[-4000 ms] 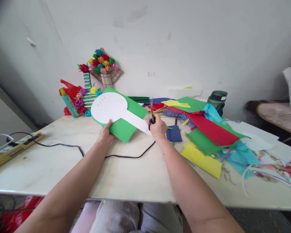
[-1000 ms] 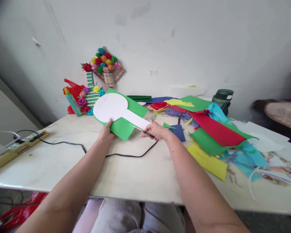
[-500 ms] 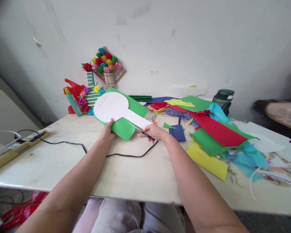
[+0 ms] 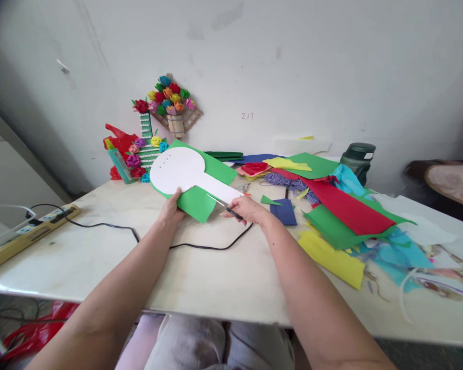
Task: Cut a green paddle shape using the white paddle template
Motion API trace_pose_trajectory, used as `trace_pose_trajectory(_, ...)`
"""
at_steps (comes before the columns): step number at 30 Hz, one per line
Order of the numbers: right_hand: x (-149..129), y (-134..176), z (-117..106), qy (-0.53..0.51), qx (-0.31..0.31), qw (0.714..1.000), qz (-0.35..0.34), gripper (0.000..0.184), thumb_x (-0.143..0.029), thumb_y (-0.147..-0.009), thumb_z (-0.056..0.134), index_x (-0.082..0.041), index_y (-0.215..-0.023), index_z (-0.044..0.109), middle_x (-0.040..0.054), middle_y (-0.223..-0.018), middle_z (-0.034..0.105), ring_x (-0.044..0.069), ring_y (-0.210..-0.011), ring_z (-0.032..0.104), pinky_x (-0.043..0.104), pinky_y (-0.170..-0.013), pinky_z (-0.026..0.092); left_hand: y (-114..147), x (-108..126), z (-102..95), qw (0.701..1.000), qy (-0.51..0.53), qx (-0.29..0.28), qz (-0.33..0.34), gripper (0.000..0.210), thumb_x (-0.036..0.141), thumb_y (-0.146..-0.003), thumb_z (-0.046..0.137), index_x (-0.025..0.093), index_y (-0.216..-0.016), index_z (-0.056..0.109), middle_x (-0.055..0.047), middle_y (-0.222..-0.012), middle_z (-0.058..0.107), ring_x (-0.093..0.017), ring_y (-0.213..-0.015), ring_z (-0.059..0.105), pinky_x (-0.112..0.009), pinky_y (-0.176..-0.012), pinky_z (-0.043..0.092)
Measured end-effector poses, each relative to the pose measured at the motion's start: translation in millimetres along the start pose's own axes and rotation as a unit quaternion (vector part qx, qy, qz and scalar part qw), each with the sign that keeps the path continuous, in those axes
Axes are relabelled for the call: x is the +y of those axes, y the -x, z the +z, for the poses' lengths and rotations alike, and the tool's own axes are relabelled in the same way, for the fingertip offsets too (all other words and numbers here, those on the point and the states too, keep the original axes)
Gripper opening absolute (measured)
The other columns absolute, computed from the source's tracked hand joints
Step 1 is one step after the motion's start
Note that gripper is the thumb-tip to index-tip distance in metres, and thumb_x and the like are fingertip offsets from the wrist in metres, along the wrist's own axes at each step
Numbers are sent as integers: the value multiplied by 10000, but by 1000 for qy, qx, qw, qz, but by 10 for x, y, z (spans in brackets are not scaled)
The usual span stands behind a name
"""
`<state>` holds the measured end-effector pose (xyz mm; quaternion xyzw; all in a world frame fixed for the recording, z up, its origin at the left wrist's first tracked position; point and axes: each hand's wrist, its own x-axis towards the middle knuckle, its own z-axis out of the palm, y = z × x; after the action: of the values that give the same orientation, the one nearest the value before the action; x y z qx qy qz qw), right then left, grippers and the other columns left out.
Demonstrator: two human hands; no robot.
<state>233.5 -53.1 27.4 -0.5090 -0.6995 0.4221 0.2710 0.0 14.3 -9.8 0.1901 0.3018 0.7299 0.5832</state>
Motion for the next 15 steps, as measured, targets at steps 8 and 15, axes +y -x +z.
trace_pose_trajectory(8,-44,28,5,0,-10,1000,3,414,-499,-552,722,-141,-703,580,-72,-399,456,38,-315,373,169,-313,351,6,4,-3,1000,3,-10,8,276,152,-693,668,187,-961,612,-77,-1076,643,-252,-1110,525,-415,-924,440)
trace_pose_trajectory(15,-20,32,23,-8,-32,999,-7,450,-541,-584,691,-135,-737,569,-43,-443,524,49,-321,424,173,-331,379,2,-14,-5,1000,0,-17,15,288,136,-686,676,165,-967,621,-89,-1068,646,-255,-1088,541,-410,-927,440)
